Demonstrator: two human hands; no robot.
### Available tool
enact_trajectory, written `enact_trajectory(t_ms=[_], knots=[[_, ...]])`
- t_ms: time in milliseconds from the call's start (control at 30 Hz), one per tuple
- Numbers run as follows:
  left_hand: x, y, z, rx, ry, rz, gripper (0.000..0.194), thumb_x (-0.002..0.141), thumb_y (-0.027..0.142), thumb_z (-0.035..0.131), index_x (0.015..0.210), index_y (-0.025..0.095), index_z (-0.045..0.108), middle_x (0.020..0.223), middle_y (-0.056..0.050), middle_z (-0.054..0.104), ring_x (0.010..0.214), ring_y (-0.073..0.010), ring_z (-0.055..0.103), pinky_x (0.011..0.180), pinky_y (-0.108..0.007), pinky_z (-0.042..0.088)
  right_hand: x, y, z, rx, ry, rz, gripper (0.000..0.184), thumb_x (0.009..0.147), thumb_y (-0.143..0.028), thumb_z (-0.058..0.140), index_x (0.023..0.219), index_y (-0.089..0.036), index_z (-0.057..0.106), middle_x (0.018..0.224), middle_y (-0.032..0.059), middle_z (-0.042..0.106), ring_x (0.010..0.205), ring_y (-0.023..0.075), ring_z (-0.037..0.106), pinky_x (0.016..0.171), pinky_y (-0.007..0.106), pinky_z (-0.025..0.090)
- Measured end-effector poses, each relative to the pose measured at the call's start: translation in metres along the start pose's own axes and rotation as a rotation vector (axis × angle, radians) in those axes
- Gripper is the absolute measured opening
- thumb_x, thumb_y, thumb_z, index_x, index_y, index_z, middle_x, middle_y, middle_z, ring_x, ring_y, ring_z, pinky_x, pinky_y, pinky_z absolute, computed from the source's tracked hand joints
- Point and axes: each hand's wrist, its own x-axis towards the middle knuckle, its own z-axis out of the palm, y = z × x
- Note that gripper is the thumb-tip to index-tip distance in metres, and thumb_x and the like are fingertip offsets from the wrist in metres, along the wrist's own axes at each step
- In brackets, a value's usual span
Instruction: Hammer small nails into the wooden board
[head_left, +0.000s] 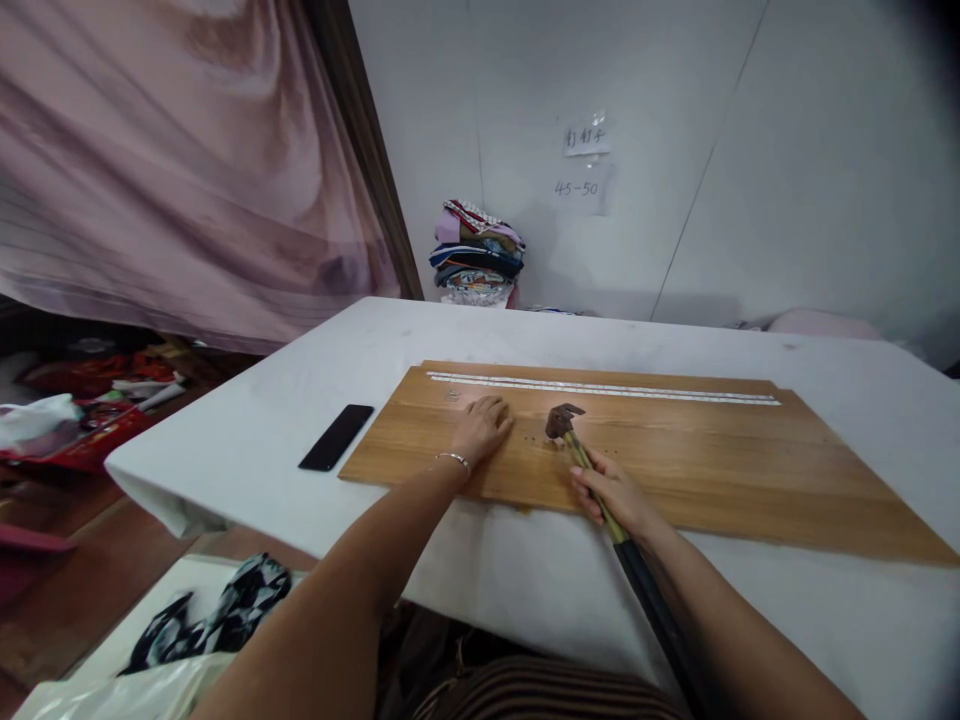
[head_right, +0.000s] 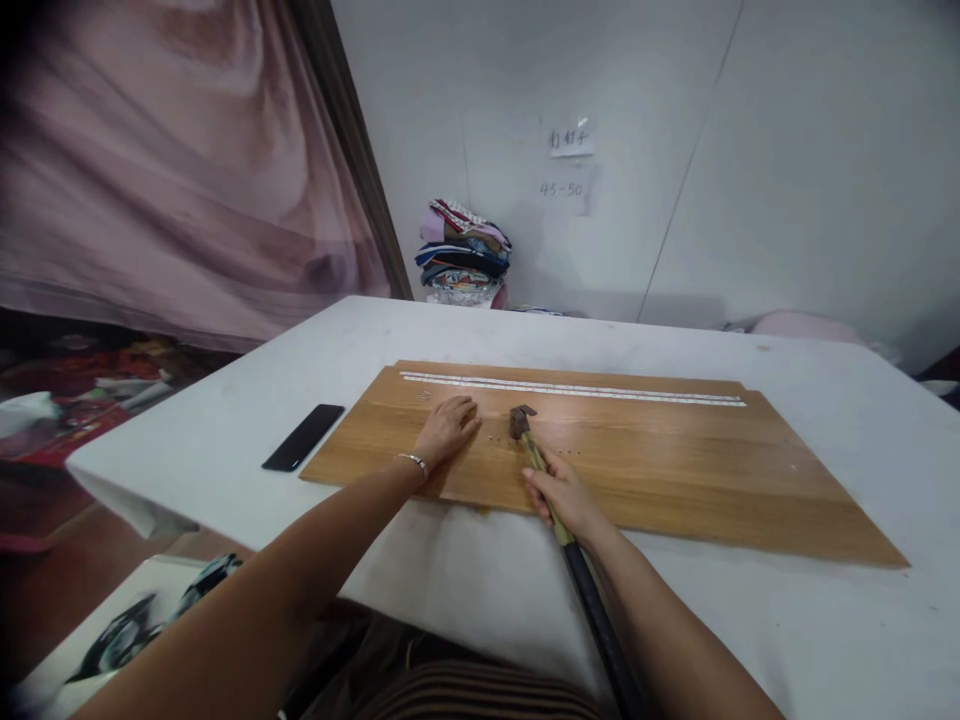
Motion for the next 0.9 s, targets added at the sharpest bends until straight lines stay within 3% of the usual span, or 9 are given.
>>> enact_trajectory(t_ms=[567,900], knots=[[0.0019,-0.0005,0.0016,-0.002,0.005,0.009,0.029,0.095,0.034,0.048,0.116,0.022,0.064,0.136,-0.008,0.059,0.129,-0.0222,0.050,0.111,-0.040,0.037,-0.0003,-0.0019,0.0011,0.014,0.006,0.026,0.041,0.073,-0.040,0.069,0.105,-0.021,0.053,0.054,-0.0102,0.047,0.032,0.0061,0.036,0.030,0.019,0.027],[0.0025,0.0000,-0.0001,0.017,-0.007,0.022,0.029,0.094,0.034,0.049,0.117,0.023,0.064,0.135,-0.008,0.060,0.130,-0.0211,0.049,0.112,-0.039,0.035,-0.0020,-0.0049,0.0023,0.012,-0.024,0.000,0.056,0.075,-0.041,0.068,0.123,-0.020,0.050,0.055,-0.0106,0.047,0.032,0.0065,0.036,0.031,0.019,0.026]])
